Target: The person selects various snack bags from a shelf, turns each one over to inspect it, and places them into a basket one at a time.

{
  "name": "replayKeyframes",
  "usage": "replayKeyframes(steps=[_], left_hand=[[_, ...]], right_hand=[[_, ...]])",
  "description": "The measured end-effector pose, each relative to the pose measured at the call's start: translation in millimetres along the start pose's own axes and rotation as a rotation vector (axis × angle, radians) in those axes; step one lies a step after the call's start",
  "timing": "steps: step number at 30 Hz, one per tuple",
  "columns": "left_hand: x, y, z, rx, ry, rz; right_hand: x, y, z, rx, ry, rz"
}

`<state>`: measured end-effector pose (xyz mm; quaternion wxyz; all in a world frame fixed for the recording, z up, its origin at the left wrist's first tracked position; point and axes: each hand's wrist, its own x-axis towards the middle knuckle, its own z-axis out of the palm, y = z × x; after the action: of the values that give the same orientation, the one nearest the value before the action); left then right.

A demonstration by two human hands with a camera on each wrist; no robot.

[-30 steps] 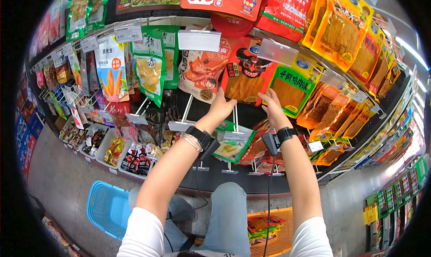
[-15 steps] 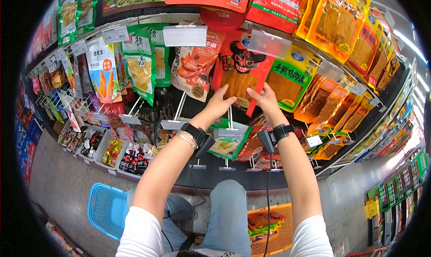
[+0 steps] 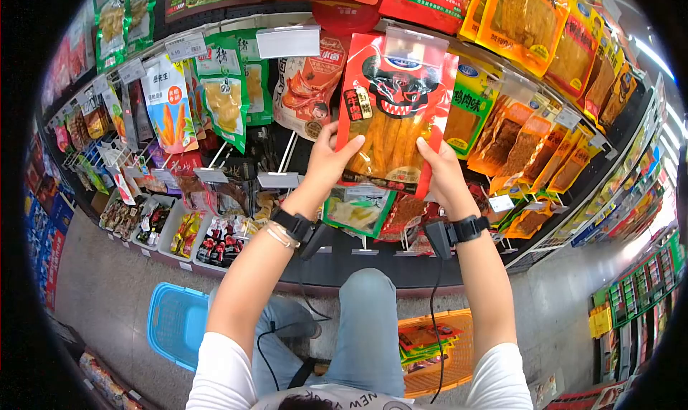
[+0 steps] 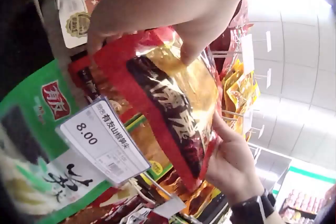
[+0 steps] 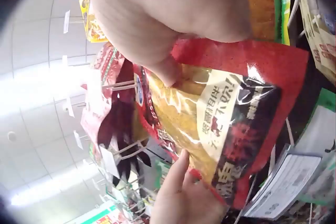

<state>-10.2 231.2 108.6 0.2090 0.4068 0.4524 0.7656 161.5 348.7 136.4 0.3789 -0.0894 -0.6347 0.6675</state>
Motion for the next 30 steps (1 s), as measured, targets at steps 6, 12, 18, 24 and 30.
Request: replayKeyframes(steps=[6,12,18,24,30], left_hand=[[-49,39,-7,-0.128,-0.172,-0.159],[-119,31,-18,-0.117,-0.188,-0.348],[-173,-7,-42,-0.135,-0.109,-0.532],[-176,-28,-54,-0.019,-0.014,-0.386],[-204,-30,-39,0.824,-0.059,0.101]], right_hand=[[-53,-30,22,0.045,-0.012,0.028],[-109,15,32,0.076,0.054,0.141],[-162,63,39,0.045,0.014,0.295],[-164,75,49,-0.053,0.068,0.228],[-174,88,82,-0.218,0.192,0.057]])
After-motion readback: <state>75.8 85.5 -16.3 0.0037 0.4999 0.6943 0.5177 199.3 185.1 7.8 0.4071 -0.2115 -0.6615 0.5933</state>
